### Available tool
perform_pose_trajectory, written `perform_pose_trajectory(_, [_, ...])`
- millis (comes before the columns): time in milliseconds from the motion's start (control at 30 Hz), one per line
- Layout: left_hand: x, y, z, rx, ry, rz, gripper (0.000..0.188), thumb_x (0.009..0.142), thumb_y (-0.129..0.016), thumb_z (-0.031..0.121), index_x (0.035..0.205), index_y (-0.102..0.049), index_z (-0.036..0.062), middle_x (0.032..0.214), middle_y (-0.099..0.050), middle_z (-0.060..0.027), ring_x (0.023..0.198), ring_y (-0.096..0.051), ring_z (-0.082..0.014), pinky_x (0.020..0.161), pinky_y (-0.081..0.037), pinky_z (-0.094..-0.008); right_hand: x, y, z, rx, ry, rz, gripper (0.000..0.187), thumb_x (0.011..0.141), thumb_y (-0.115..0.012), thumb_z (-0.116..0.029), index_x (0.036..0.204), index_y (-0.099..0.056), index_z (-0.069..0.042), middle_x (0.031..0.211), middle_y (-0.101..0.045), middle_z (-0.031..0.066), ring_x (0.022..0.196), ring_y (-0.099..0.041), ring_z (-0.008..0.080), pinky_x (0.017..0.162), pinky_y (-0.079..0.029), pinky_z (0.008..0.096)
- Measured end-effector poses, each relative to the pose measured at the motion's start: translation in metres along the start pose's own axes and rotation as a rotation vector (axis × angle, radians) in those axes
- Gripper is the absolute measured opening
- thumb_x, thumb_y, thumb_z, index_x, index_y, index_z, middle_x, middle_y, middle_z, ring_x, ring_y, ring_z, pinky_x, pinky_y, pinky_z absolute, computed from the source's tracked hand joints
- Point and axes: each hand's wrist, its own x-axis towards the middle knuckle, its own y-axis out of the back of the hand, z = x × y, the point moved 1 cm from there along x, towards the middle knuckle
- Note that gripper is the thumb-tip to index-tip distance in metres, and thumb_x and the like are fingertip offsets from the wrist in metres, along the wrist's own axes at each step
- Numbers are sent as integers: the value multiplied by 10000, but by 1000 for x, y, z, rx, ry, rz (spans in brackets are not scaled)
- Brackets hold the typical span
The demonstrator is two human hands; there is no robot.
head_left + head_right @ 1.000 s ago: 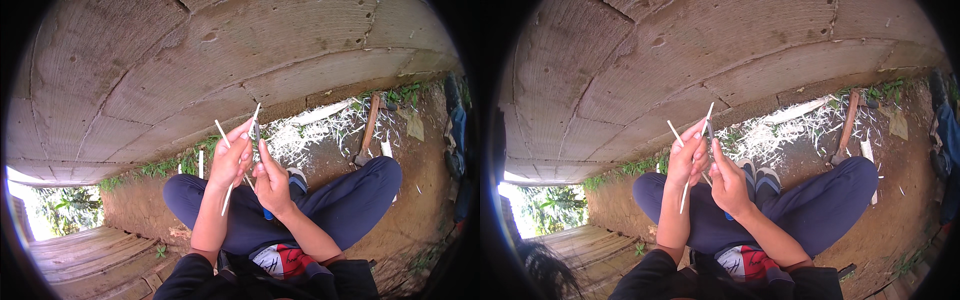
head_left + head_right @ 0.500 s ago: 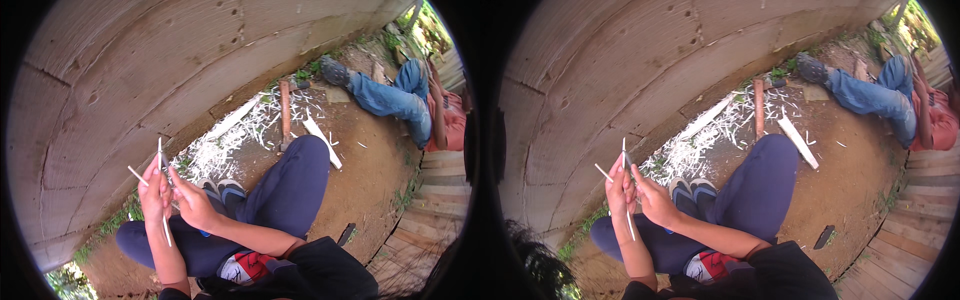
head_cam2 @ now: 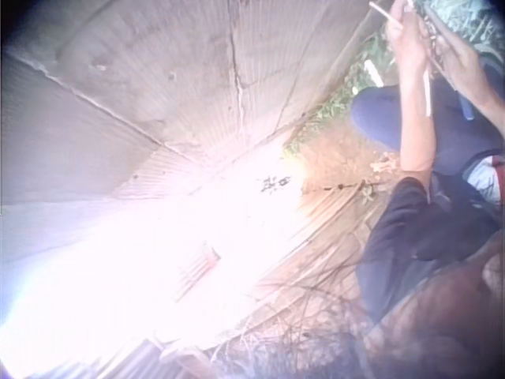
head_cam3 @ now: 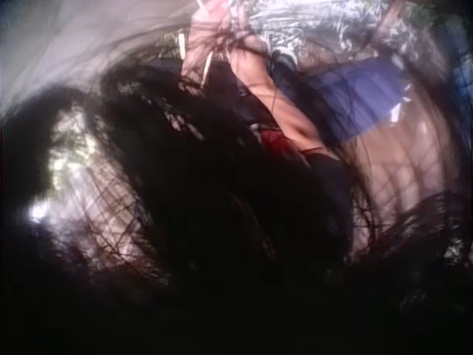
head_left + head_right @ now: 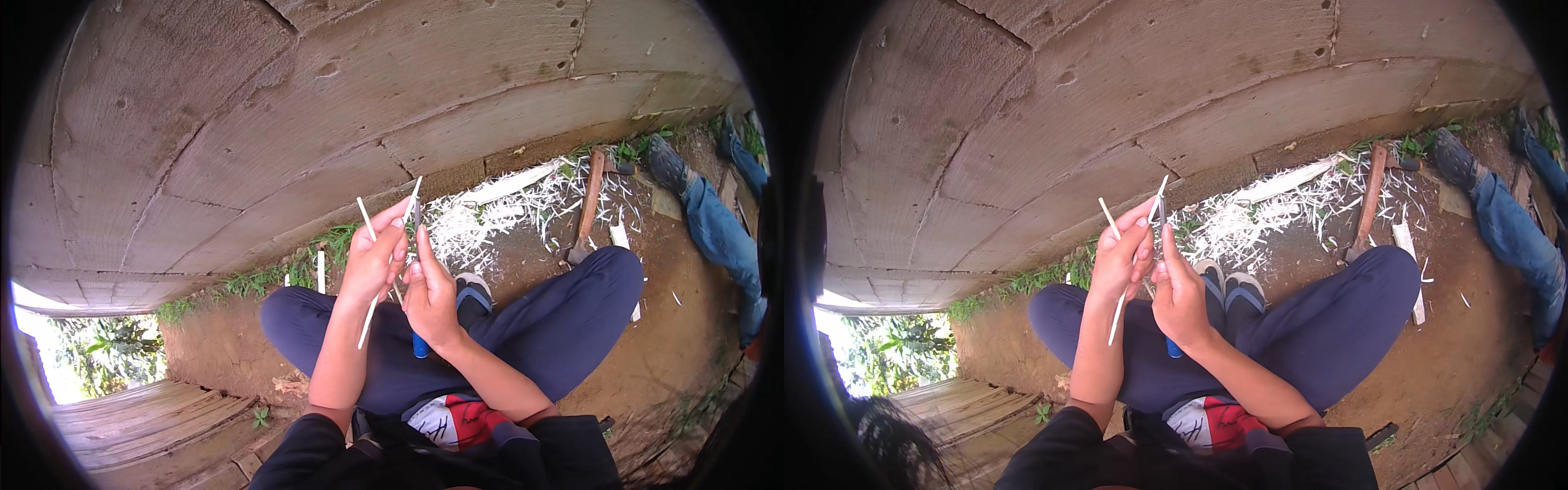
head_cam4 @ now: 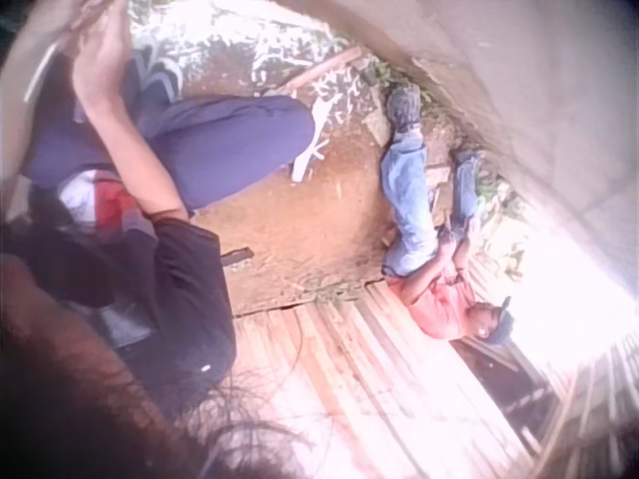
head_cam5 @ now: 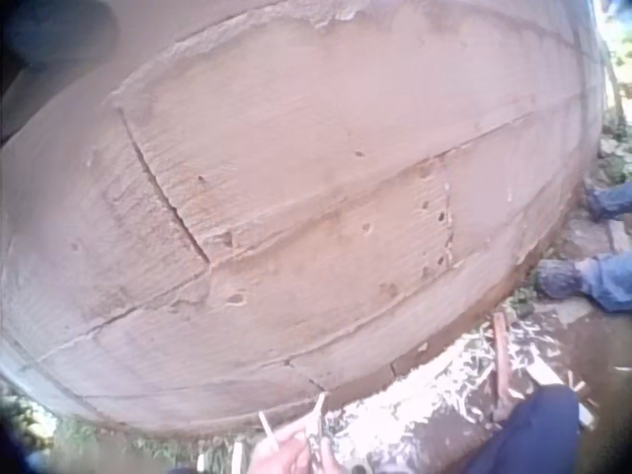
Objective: The person sits cross-legged on the ground and uses a knife to shave thin strips from a piece of bamboo. They hold the bamboo in one hand and the knife in the other, repeatedly scraping the surface to create shavings.
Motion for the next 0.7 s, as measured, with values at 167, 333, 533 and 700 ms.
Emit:
perform_pose_trajectory(167, [-1, -2, -2, 21, 11, 26, 385, 940, -391, 99, 1315, -428, 19, 569, -437, 20, 348, -290, -17, 331, -265, -173, -1, -1, 11, 20, 61, 4, 491, 946, -359, -24, 1424, -263, -85, 771, -464, 23, 508, -453, 33, 441, -422, 199])
perform_pose_trajectory(333, [-2, -5, 0, 51, 0, 15, 399, 940, -394, 101, 1333, -416, 33, 570, -429, 23, 357, -287, -17, 337, -264, -171, -2, 0, 8, 29, 26, 5, 489, 940, -360, -14, 1417, -261, -59, 804, -489, 46, 541, -466, 55, 478, -426, 212])
perform_pose_trajectory(533, [-2, -8, -3, 117, 14, 28, 393, 941, -402, 113, 1327, -433, 46, 568, -422, 27, 368, -283, -20, 346, -266, -175, -4, 0, 1, 19, -3, 57, 472, 901, -393, 33, 1365, -308, 52, 923, -581, 152, 728, -546, 164, 679, -460, 276])
perform_pose_trajectory(700, [1, -9, -8, 102, 13, 1, 388, 942, -408, 118, 1322, -441, 45, 557, -417, 30, 373, -284, -23, 347, -264, -177, -4, 2, 2, -3, 13, 79, 471, 906, -386, 29, 1370, -306, 45, 911, -578, 141, 713, -547, 154, 668, -461, 274])
